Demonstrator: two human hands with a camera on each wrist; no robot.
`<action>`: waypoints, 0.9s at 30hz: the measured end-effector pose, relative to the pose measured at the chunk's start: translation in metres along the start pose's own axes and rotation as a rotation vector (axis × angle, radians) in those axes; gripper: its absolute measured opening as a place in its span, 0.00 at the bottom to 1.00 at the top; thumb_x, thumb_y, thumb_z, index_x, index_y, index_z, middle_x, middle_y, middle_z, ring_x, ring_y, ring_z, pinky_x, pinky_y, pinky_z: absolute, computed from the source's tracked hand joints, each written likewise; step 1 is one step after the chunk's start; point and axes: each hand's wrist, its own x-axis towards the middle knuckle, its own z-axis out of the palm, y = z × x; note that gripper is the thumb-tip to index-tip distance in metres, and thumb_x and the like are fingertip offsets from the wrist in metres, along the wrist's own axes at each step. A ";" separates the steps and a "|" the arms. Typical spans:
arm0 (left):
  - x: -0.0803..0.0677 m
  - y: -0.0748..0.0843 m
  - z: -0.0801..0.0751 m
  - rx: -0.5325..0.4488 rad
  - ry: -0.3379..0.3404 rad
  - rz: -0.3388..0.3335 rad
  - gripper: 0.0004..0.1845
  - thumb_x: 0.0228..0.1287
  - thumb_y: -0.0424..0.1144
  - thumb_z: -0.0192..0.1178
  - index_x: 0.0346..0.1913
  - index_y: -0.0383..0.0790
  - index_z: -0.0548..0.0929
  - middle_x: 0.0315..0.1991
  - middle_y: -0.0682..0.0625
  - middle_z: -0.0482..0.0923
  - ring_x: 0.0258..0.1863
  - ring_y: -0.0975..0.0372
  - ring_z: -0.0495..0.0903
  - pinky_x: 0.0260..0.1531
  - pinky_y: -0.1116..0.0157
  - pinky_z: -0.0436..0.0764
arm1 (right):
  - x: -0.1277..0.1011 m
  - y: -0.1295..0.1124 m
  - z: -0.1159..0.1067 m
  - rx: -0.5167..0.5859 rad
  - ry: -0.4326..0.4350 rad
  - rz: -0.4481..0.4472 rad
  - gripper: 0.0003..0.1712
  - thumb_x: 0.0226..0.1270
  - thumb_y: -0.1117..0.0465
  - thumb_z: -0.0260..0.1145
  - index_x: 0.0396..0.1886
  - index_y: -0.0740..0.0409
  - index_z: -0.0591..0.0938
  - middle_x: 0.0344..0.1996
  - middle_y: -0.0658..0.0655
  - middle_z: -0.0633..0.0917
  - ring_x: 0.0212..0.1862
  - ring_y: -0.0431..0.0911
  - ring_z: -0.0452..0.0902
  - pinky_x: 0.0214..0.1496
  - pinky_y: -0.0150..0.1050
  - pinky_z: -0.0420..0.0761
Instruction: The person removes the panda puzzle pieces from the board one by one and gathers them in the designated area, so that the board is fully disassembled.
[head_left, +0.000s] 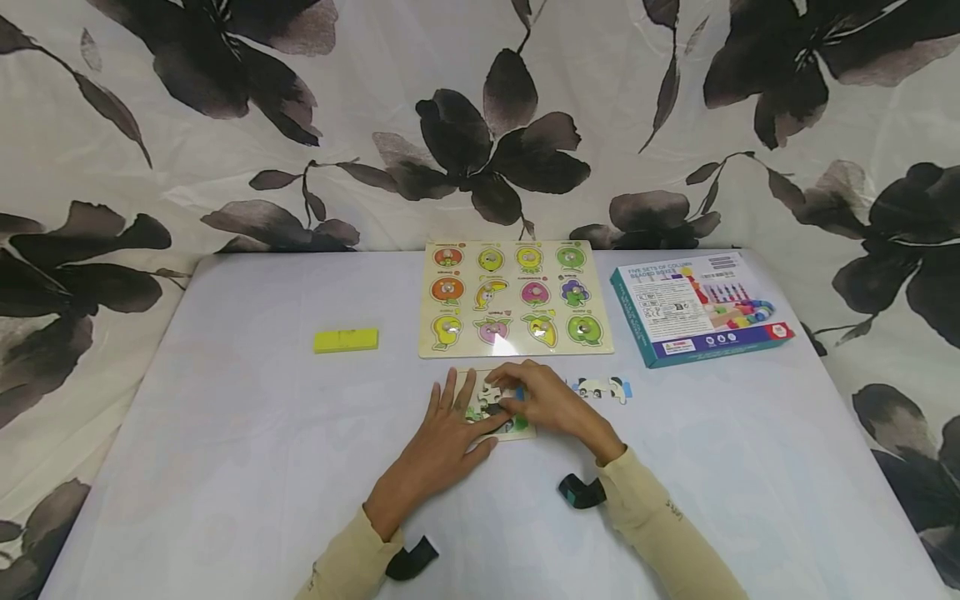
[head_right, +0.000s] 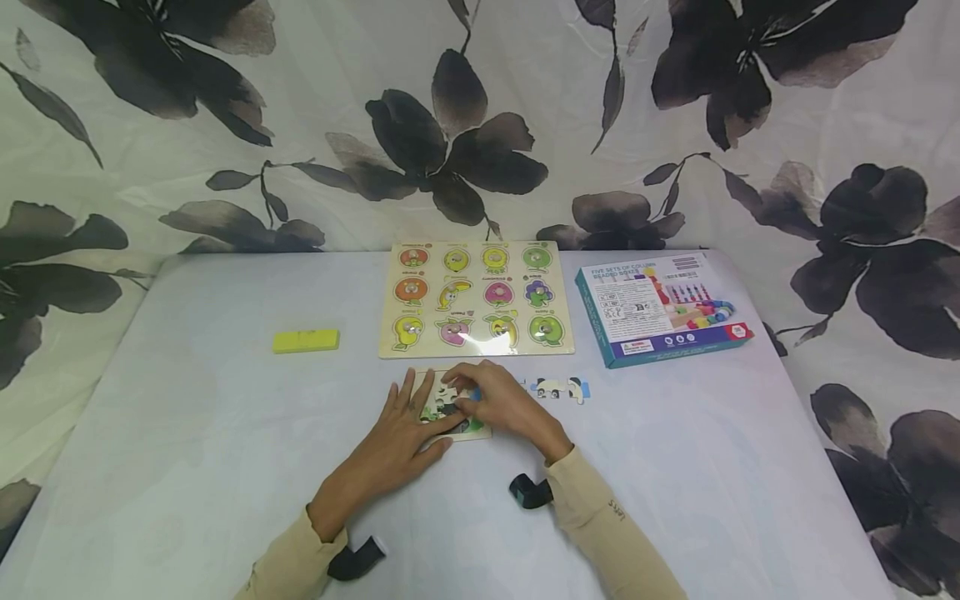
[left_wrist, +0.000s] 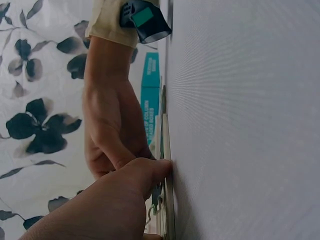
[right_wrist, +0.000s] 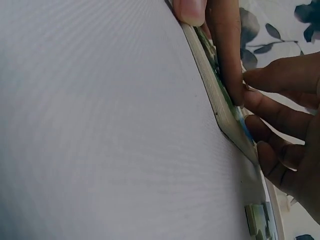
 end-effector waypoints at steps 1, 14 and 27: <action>0.000 0.000 0.000 0.000 0.000 0.000 0.21 0.70 0.52 0.53 0.64 0.60 0.75 0.75 0.33 0.44 0.73 0.37 0.35 0.67 0.37 0.46 | 0.001 0.001 0.000 0.004 0.000 -0.002 0.18 0.60 0.67 0.69 0.50 0.55 0.82 0.40 0.51 0.86 0.46 0.45 0.76 0.51 0.42 0.74; 0.001 -0.001 0.000 -0.014 0.001 0.003 0.22 0.70 0.51 0.54 0.65 0.64 0.73 0.74 0.32 0.43 0.73 0.36 0.35 0.67 0.37 0.46 | 0.003 0.001 0.001 0.039 0.036 0.003 0.13 0.61 0.68 0.67 0.46 0.55 0.83 0.34 0.49 0.85 0.43 0.43 0.78 0.52 0.45 0.74; 0.000 -0.001 0.002 -0.021 -0.002 -0.001 0.22 0.69 0.52 0.54 0.66 0.65 0.71 0.75 0.33 0.43 0.73 0.36 0.34 0.67 0.37 0.44 | 0.000 0.004 -0.003 0.100 0.129 0.046 0.14 0.60 0.69 0.67 0.47 0.57 0.85 0.36 0.51 0.86 0.39 0.40 0.81 0.51 0.43 0.79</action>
